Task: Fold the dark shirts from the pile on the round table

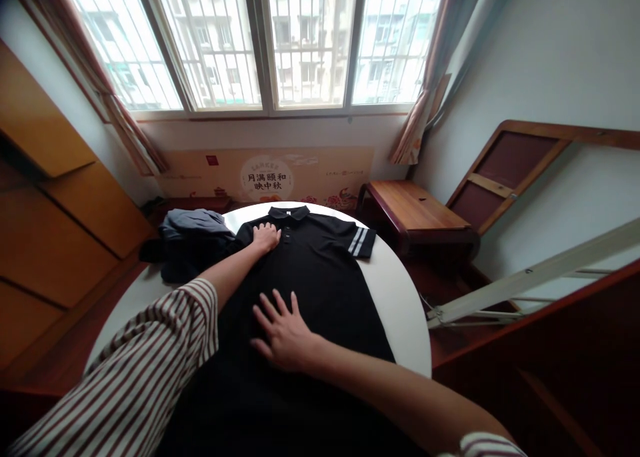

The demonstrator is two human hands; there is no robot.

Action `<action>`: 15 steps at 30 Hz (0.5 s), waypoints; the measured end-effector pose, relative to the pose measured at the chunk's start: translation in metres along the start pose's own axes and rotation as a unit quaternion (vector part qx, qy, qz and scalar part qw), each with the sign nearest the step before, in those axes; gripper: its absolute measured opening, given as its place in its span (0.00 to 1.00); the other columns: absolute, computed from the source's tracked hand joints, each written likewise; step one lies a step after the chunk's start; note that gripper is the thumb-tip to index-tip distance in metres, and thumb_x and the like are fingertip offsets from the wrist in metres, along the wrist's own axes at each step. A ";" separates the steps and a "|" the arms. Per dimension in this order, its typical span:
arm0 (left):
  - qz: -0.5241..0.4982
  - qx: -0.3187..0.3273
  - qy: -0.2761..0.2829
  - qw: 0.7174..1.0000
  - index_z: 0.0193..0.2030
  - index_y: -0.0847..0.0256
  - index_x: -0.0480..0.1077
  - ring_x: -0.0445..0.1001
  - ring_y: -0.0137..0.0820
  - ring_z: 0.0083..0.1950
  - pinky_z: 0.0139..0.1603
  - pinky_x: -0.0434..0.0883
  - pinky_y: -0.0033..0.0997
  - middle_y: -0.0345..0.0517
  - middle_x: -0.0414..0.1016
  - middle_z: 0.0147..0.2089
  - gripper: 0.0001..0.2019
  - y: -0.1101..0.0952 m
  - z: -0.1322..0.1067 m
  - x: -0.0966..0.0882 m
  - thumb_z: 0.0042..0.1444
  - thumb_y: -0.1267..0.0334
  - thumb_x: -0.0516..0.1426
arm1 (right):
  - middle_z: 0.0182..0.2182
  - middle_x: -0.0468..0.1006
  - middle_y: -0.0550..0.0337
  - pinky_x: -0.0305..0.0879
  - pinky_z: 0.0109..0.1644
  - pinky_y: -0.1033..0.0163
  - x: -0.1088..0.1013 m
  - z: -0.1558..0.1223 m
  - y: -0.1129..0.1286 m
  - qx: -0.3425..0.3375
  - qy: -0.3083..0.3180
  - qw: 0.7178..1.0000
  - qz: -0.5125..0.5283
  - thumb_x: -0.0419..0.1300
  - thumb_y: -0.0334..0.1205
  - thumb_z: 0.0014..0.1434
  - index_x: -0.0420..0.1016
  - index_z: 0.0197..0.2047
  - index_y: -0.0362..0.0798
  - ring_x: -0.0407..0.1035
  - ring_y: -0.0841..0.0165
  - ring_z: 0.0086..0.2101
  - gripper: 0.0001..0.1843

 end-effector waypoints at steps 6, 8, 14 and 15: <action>0.043 0.006 0.002 0.999 0.49 0.68 0.77 0.73 0.50 0.54 0.52 0.70 0.43 0.66 0.76 0.51 0.17 0.031 -0.048 -0.047 0.63 0.65 0.49 | 0.72 0.42 0.46 0.49 0.65 0.30 0.034 -0.096 0.062 -0.236 0.009 0.971 -0.036 0.45 0.49 0.72 0.40 0.75 0.53 0.37 0.45 0.70 0.33; 0.058 0.005 0.002 0.998 0.49 0.69 0.76 0.76 0.49 0.51 0.49 0.72 0.41 0.66 0.76 0.50 0.17 0.057 -0.071 -0.061 0.63 0.66 0.50 | 0.72 0.48 0.49 0.57 0.64 0.36 0.042 -0.108 0.067 -0.245 -0.017 0.966 -0.083 0.43 0.45 0.74 0.43 0.74 0.53 0.44 0.49 0.69 0.29; 0.095 0.113 0.051 0.988 0.65 0.51 0.66 0.78 0.46 0.50 0.49 0.72 0.40 0.55 0.74 0.55 0.26 0.106 -0.118 -0.058 0.59 0.65 0.56 | 0.60 0.71 0.45 0.68 0.57 0.44 0.049 -0.094 0.094 -0.218 -0.111 0.956 -0.159 0.49 0.47 0.71 0.66 0.63 0.42 0.65 0.48 0.59 0.24; 0.097 0.129 0.055 0.985 0.68 0.48 0.62 0.78 0.47 0.50 0.49 0.72 0.41 0.55 0.74 0.56 0.28 0.107 -0.120 -0.053 0.59 0.65 0.55 | 0.57 0.73 0.42 0.69 0.55 0.47 0.050 -0.089 0.102 -0.225 -0.126 0.951 -0.171 0.49 0.45 0.71 0.69 0.60 0.39 0.67 0.49 0.57 0.23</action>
Point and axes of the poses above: each hand's wrist, its own z-axis towards the middle knuckle, its own x-axis out of the palm, y = z × x, the point moved 2 cm from there along z, towards the middle knuckle
